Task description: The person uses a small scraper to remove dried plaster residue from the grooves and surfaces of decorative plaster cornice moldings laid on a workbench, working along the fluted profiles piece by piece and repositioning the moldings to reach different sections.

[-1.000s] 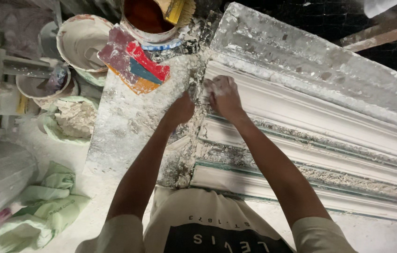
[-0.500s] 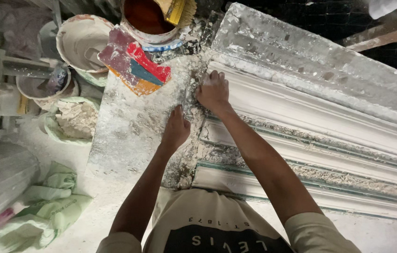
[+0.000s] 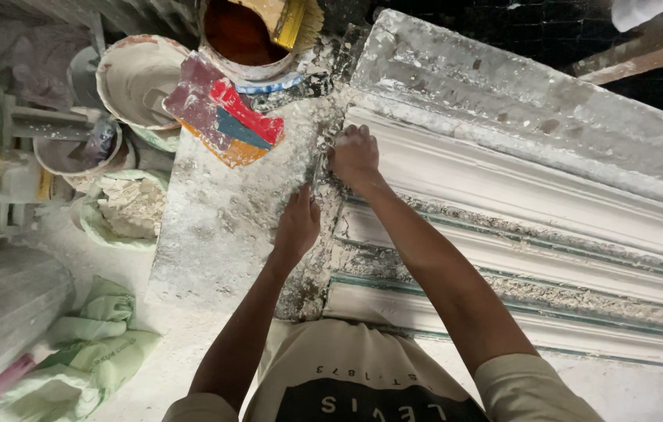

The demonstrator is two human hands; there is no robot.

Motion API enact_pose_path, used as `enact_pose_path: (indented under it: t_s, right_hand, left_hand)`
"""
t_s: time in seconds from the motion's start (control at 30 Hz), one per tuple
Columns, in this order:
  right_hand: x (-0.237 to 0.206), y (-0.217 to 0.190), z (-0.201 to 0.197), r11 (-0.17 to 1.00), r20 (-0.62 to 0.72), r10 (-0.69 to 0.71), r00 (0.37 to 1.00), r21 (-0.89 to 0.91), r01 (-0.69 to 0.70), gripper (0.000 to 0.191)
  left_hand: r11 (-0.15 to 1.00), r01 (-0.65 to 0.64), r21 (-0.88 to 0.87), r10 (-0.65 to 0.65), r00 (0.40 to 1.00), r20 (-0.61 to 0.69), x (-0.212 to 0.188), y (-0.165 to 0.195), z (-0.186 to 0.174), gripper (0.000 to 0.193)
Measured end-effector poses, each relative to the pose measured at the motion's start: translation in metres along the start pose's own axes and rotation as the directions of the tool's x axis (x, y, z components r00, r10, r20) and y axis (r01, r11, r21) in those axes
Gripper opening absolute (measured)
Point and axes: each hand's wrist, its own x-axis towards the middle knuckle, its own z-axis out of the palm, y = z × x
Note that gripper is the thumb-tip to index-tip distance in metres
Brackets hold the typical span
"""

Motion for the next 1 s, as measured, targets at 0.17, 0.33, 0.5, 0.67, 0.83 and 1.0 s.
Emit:
enact_pose_path:
  t_s: [0.17, 0.33, 0.5, 0.67, 0.83, 1.0]
  right_hand:
    - [0.005, 0.013, -0.004, 0.848, 0.14, 0.053, 0.989, 0.516, -0.119, 0.037]
    - [0.002, 0.015, -0.005, 0.898, 0.174, 0.12, 0.977, 0.4, -0.182, 0.031]
    - [-0.002, -0.006, -0.007, 0.983, -0.053, -0.047, 0.998, -0.18, 0.036, 0.036]
    - [0.002, -0.002, -0.009, 0.994, 0.065, 0.081, 0.995, 0.062, -0.085, 0.036]
    - [0.004, 0.032, -0.003, 0.716, 0.279, 0.188, 0.942, 0.617, -0.326, 0.041]
    - [0.003, 0.047, 0.008, 0.7, 0.142, 0.146, 0.979, 0.684, -0.204, 0.032]
  left_hand:
    - [1.0, 0.011, -0.007, -0.011, 1.0, 0.008, -0.002, 0.001, 0.001, 0.045]
    - [1.0, -0.006, -0.003, 0.006, 1.0, -0.005, 0.0, 0.003, 0.001, 0.046]
    - [0.999, 0.03, 0.022, -0.03, 1.0, -0.007, 0.001, 0.0, 0.0, 0.046]
    - [0.998, 0.025, 0.051, -0.025, 1.0, 0.002, -0.001, -0.007, 0.001, 0.046]
    - [0.984, -0.132, 0.121, 0.137, 0.99, -0.032, 0.002, -0.005, 0.004, 0.048]
    - [0.968, -0.026, 0.248, -0.019, 0.983, 0.181, 0.012, 0.006, 0.003, 0.044]
